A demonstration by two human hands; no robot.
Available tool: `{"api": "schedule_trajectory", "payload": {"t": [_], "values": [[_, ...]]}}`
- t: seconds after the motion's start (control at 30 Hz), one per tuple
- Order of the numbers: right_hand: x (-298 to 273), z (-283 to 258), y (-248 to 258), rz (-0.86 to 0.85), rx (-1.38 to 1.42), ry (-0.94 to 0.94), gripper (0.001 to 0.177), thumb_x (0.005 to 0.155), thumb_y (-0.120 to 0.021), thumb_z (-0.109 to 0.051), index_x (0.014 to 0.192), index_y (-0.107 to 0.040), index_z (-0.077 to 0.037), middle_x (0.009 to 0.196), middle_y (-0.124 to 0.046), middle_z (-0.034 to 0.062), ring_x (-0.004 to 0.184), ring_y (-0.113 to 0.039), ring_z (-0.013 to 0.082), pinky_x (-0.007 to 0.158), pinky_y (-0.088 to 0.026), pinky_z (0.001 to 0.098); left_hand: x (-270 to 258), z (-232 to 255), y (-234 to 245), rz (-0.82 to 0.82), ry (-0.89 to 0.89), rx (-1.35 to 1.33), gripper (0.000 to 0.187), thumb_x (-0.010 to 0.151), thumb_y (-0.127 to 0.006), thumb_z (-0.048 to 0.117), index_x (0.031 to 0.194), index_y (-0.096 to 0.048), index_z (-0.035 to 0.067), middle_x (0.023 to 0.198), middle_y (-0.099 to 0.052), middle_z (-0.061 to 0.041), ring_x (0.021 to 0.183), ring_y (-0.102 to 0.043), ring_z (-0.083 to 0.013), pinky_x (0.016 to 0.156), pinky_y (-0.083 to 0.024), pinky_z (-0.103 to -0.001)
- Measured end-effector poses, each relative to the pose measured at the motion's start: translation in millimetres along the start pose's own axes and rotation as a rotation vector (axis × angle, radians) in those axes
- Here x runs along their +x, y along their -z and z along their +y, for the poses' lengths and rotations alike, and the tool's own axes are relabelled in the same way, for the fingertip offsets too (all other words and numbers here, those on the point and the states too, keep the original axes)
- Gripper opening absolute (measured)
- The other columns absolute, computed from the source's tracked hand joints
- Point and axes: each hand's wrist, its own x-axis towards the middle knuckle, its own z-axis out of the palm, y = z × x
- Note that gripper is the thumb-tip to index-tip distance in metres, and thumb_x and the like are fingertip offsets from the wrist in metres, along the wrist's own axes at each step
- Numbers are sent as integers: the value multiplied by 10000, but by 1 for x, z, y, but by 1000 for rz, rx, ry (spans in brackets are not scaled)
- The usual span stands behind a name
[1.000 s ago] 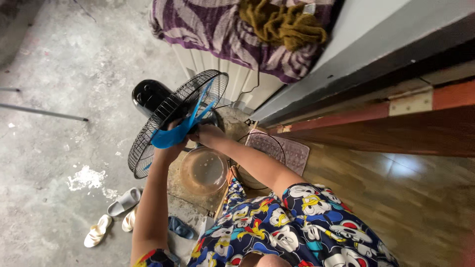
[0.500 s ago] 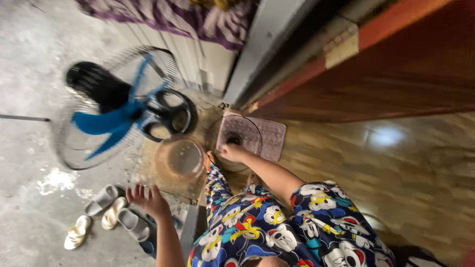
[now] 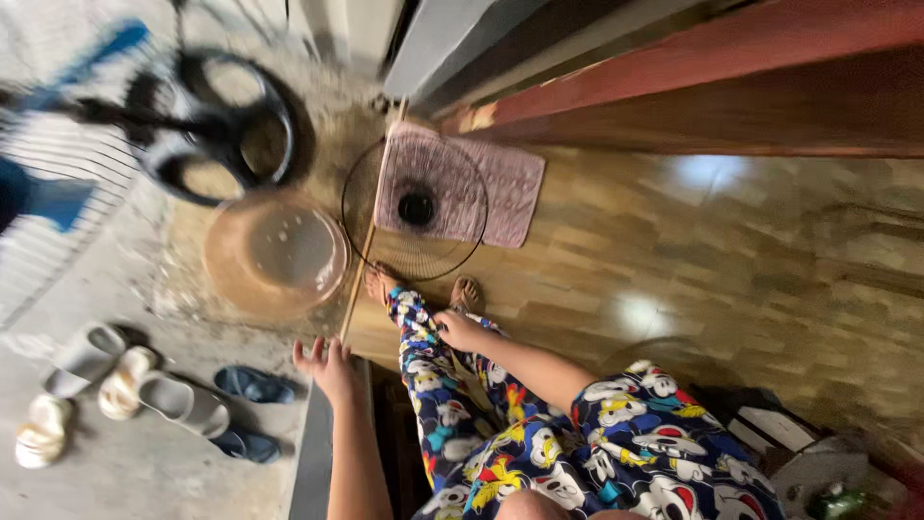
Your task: The person sits on the floor and assembles a standing fan. They wipe the fan cage with a cloth, attach the blue fan blades to the motor, and then secure the front cage over the blades.
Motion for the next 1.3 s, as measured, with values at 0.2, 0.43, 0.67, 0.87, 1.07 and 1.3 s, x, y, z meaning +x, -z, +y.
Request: {"api": "schedule_trajectory", "payload": {"t": [0.2, 0.43, 0.67, 0.87, 1.07, 1.3], "values": [[109, 99, -105, 48, -240, -187, 545, 889, -589, -55, 1423, -484, -29, 1380, -522, 216, 1281, -511, 416, 1052, -466, 471, 30, -52, 9, 70, 169, -93, 692, 993, -549, 51, 1551, -173, 210, 1515, -472, -154, 1252, -596, -311, 1002, -535, -442], [176, 213, -178, -108, -810, -183, 447, 947, -491, -171, 1392, -525, -158, 1341, -556, 109, 1286, -538, 291, 973, -500, 566, 33, -96, 70, 265, 235, -132, 621, 1010, -504, 48, 1546, -232, 202, 1518, -461, -169, 1268, -577, -327, 1028, -517, -459], [181, 228, -137, -405, -824, 168, 181, 1010, -508, -148, 1109, -620, -47, 1001, -668, 133, 910, -698, 301, 706, -589, 427, 28, -111, 90, 227, 273, -116, 572, 1029, -501, 69, 1543, -271, 165, 1513, -486, -164, 1256, -594, -328, 1019, -532, -446], [101, 145, -23, 53, -345, 358, 88, 832, -581, -68, 857, -665, -65, 864, -698, 105, 830, -687, 292, 747, -560, 441, -3, -81, 63, 138, 249, -105, 552, 1019, -503, 53, 1522, -292, 135, 1471, -504, -163, 1216, -605, -323, 994, -540, -450], [100, 89, 114, 602, 12, 145, 148, 951, -684, -134, 979, -686, 11, 853, -685, 170, 744, -675, 323, 678, -524, 382, -46, -14, 45, -43, 272, -128, 500, 1009, -512, 78, 1484, -361, 119, 1436, -543, -149, 1214, -617, -318, 992, -534, -439], [-14, -2, 221, 831, 486, 69, 227, 997, -656, -177, 805, -616, -63, 716, -532, -17, 666, -490, 128, 589, -382, 285, -91, 89, 37, -195, 186, -264, 423, 1021, -538, 114, 1440, -493, 79, 1417, -574, -159, 1246, -607, -316, 1017, -524, -441]]}}
